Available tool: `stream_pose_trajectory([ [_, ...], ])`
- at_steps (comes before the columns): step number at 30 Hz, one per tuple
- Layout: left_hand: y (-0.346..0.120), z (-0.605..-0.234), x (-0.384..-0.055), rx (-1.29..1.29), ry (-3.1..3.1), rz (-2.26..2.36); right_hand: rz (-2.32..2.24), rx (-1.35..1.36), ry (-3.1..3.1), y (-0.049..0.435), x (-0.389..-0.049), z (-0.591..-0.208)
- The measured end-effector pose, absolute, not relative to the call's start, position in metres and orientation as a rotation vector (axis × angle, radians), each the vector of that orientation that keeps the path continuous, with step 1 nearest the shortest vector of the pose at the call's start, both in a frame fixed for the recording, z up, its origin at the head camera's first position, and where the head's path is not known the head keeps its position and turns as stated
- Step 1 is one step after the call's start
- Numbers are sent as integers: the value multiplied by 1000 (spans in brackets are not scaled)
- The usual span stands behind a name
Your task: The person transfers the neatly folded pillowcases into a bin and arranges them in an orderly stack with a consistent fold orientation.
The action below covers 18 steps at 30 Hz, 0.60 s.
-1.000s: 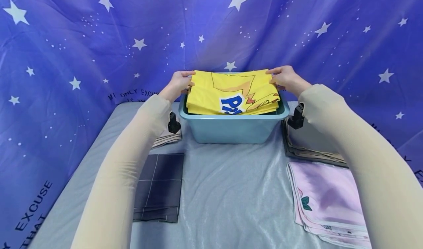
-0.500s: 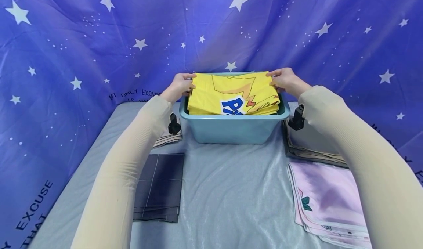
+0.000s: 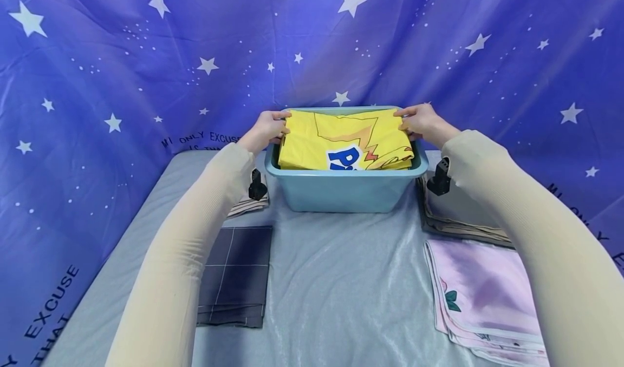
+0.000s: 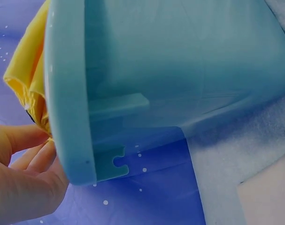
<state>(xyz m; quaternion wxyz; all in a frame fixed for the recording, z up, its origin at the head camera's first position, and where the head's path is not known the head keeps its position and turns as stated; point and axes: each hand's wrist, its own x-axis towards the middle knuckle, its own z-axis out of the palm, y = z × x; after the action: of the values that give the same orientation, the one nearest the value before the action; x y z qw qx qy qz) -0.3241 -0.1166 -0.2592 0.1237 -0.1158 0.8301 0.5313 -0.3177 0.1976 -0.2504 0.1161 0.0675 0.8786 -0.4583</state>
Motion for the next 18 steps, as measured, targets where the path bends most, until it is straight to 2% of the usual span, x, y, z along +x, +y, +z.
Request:
stream_pose_trajectory([
  [12, -116, -264, -325, -254, 2485, 1493, -1381, 182, 2559, 202, -318, -254],
  [18, -118, -266, -317, 104, 2847, 1156, -1227, -86, 2821, 209, -310, -258],
])
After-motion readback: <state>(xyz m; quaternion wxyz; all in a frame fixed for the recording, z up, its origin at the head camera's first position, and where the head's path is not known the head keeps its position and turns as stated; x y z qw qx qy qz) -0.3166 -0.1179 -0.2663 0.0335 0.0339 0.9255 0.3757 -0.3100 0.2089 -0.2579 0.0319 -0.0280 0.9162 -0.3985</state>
